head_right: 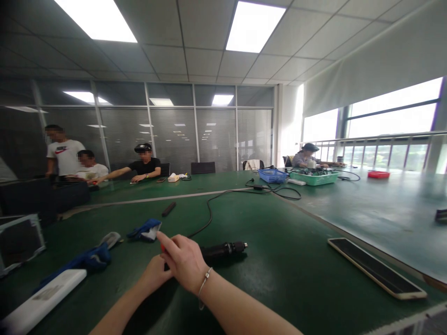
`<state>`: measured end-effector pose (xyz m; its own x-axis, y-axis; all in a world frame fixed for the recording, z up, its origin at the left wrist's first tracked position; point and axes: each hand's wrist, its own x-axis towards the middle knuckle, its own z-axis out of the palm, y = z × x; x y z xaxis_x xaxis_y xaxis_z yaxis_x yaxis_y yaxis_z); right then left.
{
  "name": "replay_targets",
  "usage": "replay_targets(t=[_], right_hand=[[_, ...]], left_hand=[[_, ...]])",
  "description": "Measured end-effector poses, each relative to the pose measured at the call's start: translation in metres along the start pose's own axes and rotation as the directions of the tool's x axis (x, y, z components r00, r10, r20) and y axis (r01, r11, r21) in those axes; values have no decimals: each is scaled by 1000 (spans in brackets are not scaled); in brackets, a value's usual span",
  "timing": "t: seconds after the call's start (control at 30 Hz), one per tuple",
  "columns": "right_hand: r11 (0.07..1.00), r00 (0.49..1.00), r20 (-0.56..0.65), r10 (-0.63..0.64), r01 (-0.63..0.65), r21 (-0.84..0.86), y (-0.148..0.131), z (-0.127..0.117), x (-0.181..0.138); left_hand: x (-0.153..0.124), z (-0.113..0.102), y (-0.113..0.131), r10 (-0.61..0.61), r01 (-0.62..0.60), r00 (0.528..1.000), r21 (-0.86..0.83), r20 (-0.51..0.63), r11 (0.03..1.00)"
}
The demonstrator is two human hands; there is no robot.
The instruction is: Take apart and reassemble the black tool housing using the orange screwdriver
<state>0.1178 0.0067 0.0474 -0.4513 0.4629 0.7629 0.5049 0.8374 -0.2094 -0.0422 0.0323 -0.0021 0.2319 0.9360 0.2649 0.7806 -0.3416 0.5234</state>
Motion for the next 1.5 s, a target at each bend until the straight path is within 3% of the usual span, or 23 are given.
replay_targets(t=[0.27,0.4,0.63,0.8,0.97,1.17,1.33,1.5], right_hand=[[997,999,-10,40,-39,70,-2,-5,3],[996,996,-14,85,-85,-27,1,-5,3],[999,1000,20,9,-10,33,-1,-8,4],[996,1000,19,9,-7,-92,0,-8,6],[995,999,-9,-44,44,91,-2,-8,6],[998,999,-25,-32,31,-50,1,-2,3],[990,999,-23,-24,27,142,0,-6,3],[996,997,-16,-69,68,-63,2,-3,3]], left_hand=[[0,-3,5,6,-5,1000,-7,30,1000],[-1,-4,7,-11,12,999,-8,35,1000],[-1,-2,2,22,-22,1000,-26,10,999],[-1,-2,3,27,-26,999,-36,20,999],[-1,0,2,51,-50,999,-29,17,998],[-7,1,3,33,-32,999,-63,5,997],[-8,1,3,78,-78,997,-53,3,996],[-9,3,3,42,-43,999,-78,-11,996]])
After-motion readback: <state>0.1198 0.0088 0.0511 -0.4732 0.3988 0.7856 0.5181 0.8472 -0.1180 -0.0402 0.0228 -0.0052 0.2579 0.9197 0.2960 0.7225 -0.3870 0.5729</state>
